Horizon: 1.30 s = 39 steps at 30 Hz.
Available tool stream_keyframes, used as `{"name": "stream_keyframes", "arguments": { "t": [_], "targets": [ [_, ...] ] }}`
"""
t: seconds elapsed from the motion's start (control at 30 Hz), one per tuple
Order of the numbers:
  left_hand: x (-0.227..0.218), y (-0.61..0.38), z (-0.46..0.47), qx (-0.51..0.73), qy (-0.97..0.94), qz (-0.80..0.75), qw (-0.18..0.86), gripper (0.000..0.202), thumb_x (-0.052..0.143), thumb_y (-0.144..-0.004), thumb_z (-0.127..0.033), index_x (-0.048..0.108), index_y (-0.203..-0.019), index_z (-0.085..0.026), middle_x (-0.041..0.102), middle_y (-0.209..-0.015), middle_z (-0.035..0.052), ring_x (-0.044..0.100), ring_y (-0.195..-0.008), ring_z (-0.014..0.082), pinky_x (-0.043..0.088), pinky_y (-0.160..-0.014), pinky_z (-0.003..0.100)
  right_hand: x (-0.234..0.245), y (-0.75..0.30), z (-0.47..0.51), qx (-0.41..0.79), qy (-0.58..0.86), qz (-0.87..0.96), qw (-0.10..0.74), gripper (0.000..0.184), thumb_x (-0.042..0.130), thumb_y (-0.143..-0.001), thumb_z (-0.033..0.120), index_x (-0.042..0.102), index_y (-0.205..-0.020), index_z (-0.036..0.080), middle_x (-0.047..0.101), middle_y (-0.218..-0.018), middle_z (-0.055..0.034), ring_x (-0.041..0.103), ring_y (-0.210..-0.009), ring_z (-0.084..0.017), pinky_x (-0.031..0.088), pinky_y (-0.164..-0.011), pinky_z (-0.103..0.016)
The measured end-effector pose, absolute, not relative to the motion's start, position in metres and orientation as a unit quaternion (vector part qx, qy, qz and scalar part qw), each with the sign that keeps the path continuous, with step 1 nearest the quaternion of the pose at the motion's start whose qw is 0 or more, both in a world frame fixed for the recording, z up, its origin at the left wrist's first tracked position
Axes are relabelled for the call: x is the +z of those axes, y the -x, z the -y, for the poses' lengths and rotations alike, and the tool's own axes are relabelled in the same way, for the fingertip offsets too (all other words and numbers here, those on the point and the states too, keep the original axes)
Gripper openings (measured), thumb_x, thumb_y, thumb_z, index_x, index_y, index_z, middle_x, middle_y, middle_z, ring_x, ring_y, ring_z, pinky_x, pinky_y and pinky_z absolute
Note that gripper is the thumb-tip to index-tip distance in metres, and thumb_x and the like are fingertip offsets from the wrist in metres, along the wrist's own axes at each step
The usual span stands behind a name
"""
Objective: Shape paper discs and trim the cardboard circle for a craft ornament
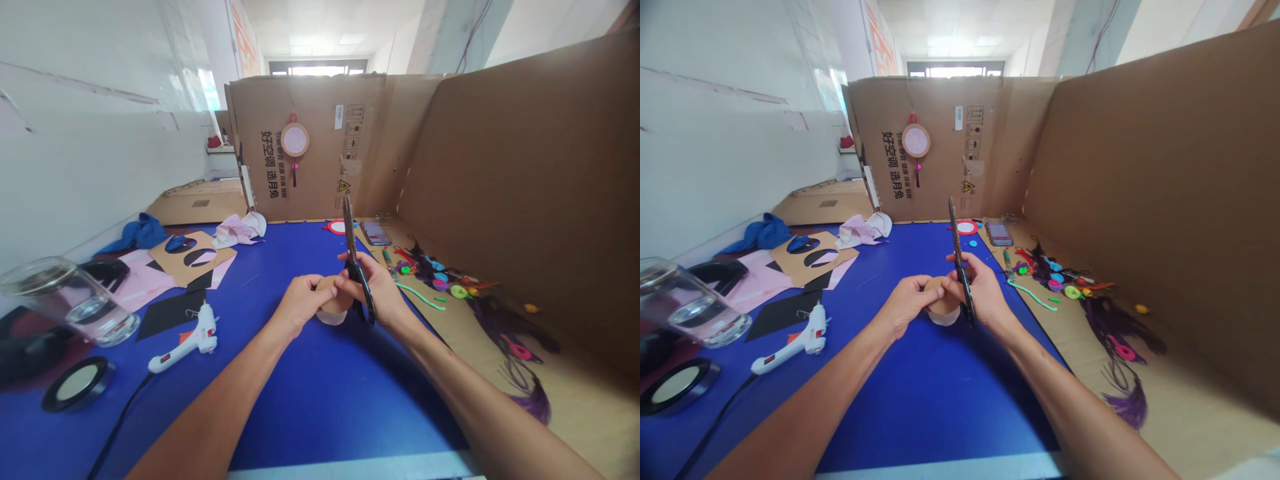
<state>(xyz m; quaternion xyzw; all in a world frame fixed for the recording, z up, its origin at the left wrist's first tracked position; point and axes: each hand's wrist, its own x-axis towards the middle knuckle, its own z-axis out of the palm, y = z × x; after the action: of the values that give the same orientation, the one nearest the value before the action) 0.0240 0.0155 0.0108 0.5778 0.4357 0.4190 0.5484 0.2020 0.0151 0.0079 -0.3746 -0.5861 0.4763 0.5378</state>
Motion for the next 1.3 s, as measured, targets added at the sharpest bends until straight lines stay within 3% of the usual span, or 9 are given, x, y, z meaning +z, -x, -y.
{"name": "stream_keyframes", "arguments": {
  "t": [0.23, 0.4, 0.57, 0.73, 0.97, 1.3],
  "targets": [
    [0.014, -0.022, -0.015, 0.408, -0.62, -0.441, 0.505, 0.017, 0.072, -0.07, -0.033, 0.072, -0.07, -0.016, 0.062, -0.066, 0.0003, 0.05, -0.061, 0.0132, 0.033, -0.056, 0.024, 0.009, -0.199, -0.014, 0.493, 0.375, 0.591, 0.517, 0.056, 0.088, -0.069, 0.039, 0.062, -0.117, 0.026, 0.064, -0.082, 0.0026, 0.06, -0.071, -0.017, 0.048, -0.067, -0.031],
    [0.013, -0.027, -0.014, 0.385, -0.568, -0.446, 0.574, 0.013, 0.073, -0.066, -0.027, 0.071, -0.073, -0.016, 0.064, -0.064, 0.0011, 0.053, -0.057, 0.0123, 0.038, -0.055, 0.024, 0.012, -0.203, -0.015, 0.447, 0.401, 0.566, 0.565, 0.054, 0.086, -0.069, 0.038, 0.063, -0.116, 0.026, 0.061, -0.083, 0.0025, 0.056, -0.071, -0.016, 0.044, -0.064, -0.029],
    [0.013, -0.029, -0.015, 0.403, -0.548, -0.456, 0.573, 0.007, 0.071, -0.065, -0.021, 0.068, -0.07, -0.017, 0.065, -0.062, 0.0021, 0.057, -0.057, 0.0126, 0.04, -0.054, 0.024, 0.016, -0.205, -0.014, 0.414, 0.412, 0.54, 0.606, 0.054, 0.086, -0.069, 0.038, 0.063, -0.117, 0.026, 0.062, -0.086, 0.0015, 0.055, -0.074, -0.017, 0.045, -0.066, -0.03],
    [0.017, -0.024, -0.018, 0.432, -0.548, -0.473, 0.538, 0.012, 0.072, -0.069, -0.025, 0.064, -0.064, -0.018, 0.064, -0.061, 0.0023, 0.056, -0.056, 0.0114, 0.04, -0.054, 0.023, 0.018, -0.205, -0.013, 0.412, 0.413, 0.53, 0.615, 0.055, 0.086, -0.07, 0.037, 0.062, -0.118, 0.027, 0.062, -0.084, 0.0021, 0.054, -0.072, -0.016, 0.044, -0.066, -0.031],
    [0.015, -0.018, -0.025, 0.503, -0.54, -0.471, 0.483, 0.014, 0.072, -0.075, -0.032, 0.07, -0.075, -0.018, 0.067, -0.067, 0.0016, 0.061, -0.06, 0.0128, 0.043, -0.056, 0.024, 0.02, -0.206, -0.014, 0.43, 0.409, 0.523, 0.612, 0.054, 0.087, -0.068, 0.034, 0.063, -0.117, 0.026, 0.062, -0.08, 0.0033, 0.054, -0.069, -0.016, 0.044, -0.064, -0.03],
    [0.015, -0.019, -0.024, 0.499, -0.539, -0.488, 0.471, 0.012, 0.066, -0.08, -0.028, 0.071, -0.082, -0.017, 0.066, -0.064, 0.001, 0.06, -0.057, 0.0124, 0.042, -0.053, 0.023, 0.014, -0.207, -0.019, 0.413, 0.415, 0.534, 0.61, 0.054, 0.086, -0.068, 0.032, 0.063, -0.116, 0.026, 0.062, -0.08, 0.0038, 0.055, -0.068, -0.015, 0.044, -0.063, -0.03]
  ]
}}
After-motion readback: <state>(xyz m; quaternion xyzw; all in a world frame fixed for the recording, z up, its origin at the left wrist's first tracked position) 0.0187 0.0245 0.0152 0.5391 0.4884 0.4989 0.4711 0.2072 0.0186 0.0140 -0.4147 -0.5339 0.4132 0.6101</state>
